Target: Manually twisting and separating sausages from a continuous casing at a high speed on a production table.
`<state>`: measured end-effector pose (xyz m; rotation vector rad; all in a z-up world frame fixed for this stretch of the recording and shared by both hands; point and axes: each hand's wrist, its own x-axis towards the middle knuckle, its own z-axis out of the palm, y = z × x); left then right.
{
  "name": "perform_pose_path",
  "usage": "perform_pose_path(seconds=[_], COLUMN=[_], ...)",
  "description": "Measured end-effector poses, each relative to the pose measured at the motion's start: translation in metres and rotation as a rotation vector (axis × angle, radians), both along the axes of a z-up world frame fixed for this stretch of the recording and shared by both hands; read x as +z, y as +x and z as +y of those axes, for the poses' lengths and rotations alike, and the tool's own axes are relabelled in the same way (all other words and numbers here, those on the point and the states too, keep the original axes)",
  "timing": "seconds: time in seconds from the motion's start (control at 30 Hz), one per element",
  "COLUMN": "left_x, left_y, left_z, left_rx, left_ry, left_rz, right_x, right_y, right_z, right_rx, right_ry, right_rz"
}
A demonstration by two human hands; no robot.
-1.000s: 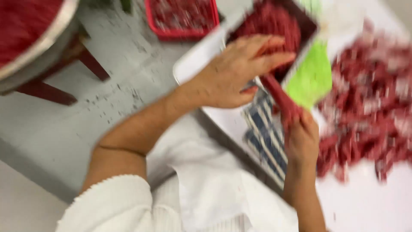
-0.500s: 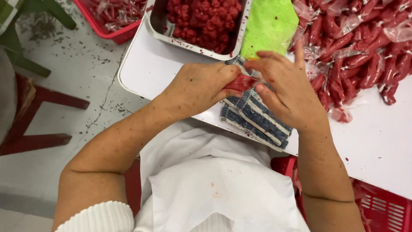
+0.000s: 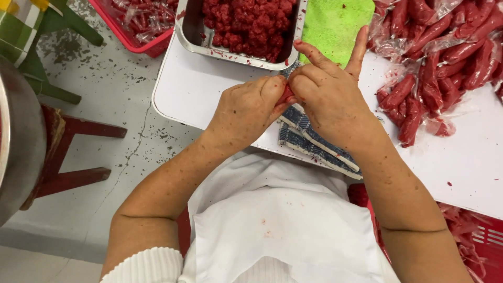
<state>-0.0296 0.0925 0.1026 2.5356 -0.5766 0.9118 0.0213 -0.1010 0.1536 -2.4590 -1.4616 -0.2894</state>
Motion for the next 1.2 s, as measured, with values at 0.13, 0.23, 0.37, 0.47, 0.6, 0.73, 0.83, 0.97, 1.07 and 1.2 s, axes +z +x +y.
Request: perform_pose_path(seconds=[0.13, 0.23, 0.37, 0.47, 0.6, 0.73, 0.83, 0.97, 1.07, 1.2], left_x=[0.0, 0.004, 0.001, 0.014, 0.006, -0.018, -0.036, -0.009, 0.006, 0.014], left_y=[-0.002, 0.002, 0.006, -0.001, -0.01, 0.003, -0.004, -0.01, -0.029, -0.038], left_z=[0.005, 0.002, -0.008, 0.005, 0.043, 0.065, 0.038, 0.042, 0.065, 0.092], left_rx=[-0.098, -0.204, -0.121, -0.18, -0.495, -0.961, -1.209, -0.69, -0.724, -0.933], left_ry=[-0.161, -0.28, -0.554, -0.498, -0.67, -0.919, -1.097, -0.702, -0.543, -0.599], left_rz=[0.134, 0.36, 0.681, 0.926, 1.21, 1.522, 1.111, 0.797, 0.701, 0.591], right_x=[-0.009, -0.023, -0.032, -0.021, -0.014, -0.003, 0.001, 0.023, 0.03, 0.02], right_y=[0.004, 0.01, 0.018, 0.031, 0.034, 0.032, 0.03, 0.041, 0.045, 0.086], right_z=[0.005, 0.011, 0.0, -0.019, -0.029, 0.001, 0.022, 0.009, -0.015, -0.042], right_rx=[0.027, 0.062, 0.103, 0.192, 0.232, 0.284, 0.342, 0.311, 0.35, -0.773], right_ry=[0.027, 0.128, 0.039, -0.047, -0.012, -0.026, -0.06, -0.063, -0.144, -0.554], right_rz=[-0.003, -0.23, -0.532, -0.656, -0.584, -0.609, -0.671, -0.833, -1.035, -1.712])
